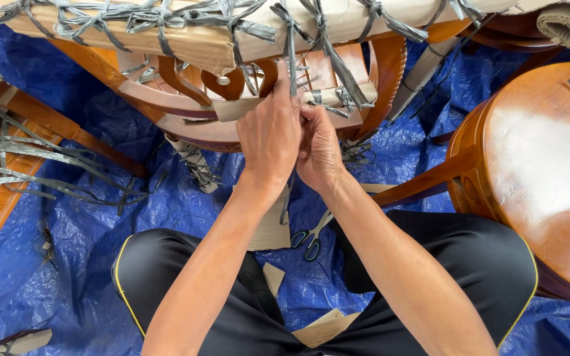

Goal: The recorder is wrapping wooden chairs and a table with cardboard and plastic ties for protection.

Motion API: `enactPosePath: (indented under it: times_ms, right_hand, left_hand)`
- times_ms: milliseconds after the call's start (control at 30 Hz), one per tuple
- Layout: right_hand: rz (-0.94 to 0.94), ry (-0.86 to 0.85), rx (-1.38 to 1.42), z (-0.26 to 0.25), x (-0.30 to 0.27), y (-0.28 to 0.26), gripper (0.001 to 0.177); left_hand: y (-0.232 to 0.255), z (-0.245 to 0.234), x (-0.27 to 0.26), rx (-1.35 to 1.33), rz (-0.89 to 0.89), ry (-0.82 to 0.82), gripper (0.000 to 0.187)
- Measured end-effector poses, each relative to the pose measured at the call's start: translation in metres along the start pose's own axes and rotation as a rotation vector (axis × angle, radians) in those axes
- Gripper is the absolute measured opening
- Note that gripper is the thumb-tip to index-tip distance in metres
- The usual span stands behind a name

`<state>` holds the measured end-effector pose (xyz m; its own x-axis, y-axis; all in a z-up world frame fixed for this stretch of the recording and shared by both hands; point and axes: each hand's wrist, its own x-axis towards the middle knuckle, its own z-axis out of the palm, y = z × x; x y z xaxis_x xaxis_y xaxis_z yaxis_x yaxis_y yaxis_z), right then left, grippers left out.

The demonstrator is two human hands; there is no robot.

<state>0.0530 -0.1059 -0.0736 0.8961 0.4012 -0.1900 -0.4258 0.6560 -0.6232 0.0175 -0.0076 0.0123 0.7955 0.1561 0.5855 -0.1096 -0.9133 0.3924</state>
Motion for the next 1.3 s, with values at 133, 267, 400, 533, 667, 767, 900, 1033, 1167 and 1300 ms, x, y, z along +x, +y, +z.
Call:
enactPosePath:
  times_ms: [133, 267, 400, 533, 667, 767, 900, 1033, 1167, 1300]
  right_hand:
    - [0.028, 0.135, -0.071, 0.011, -0.012, -0.006, 0.026]
    - [-0.018, 0.152, -0.176, 0.025, -0.02, -0.009, 0.009]
    - [-0.044, 0.1, -0.317, 0.026, -0.028, 0.0, 0.017]
    - [-0.007, 0.162, -0.406, 0.034, -0.043, -0.005, 0.025]
    - [-0.416, -0.014, -1.325, 0.057, -0.072, -0.038, 0.017]
    - [-0.551, -0.112, -1.496, 0.069, -0.079, -0.067, 0.013]
    - [-0.595, -0.148, -1.445, 0.086, -0.073, -0.103, 0.02]
    - [-0.51, -0.098, -1.525, 0.093, -0.055, -0.117, 0.024]
    - [-0.465, -0.137, -1.463, 0.09, -0.032, -0.118, 0.029]
    - [-0.487, -0.142, -1.412, 0.041, 0.031, -0.108, 0.029]
  left_hand:
    - [-0.005, 0.005, -0.005, -0.051, -0.009, 0.013, 0.022]
    - [-0.003, -0.003, -0.007, -0.238, 0.059, 0.123, 0.014]
    - [0.0, -0.019, -0.009, -0.45, 0.165, 0.299, 0.017]
    - [-0.011, -0.03, -0.021, -0.526, 0.302, 0.281, 0.015]
    - [-0.021, -0.026, -0.035, -0.761, 0.195, 0.122, 0.016]
    - [-0.022, -0.021, -0.041, -0.779, 0.152, 0.151, 0.013]
    - [-0.016, -0.017, -0.044, -0.875, 0.126, 0.055, 0.01]
    - [-0.01, -0.025, -0.037, -0.763, 0.098, -0.023, 0.01]
    - [-0.011, -0.018, -0.039, -0.792, 0.077, 0.015, 0.009]
    - [-0.016, -0.002, -0.046, -0.778, 0.081, 0.075, 0.011]
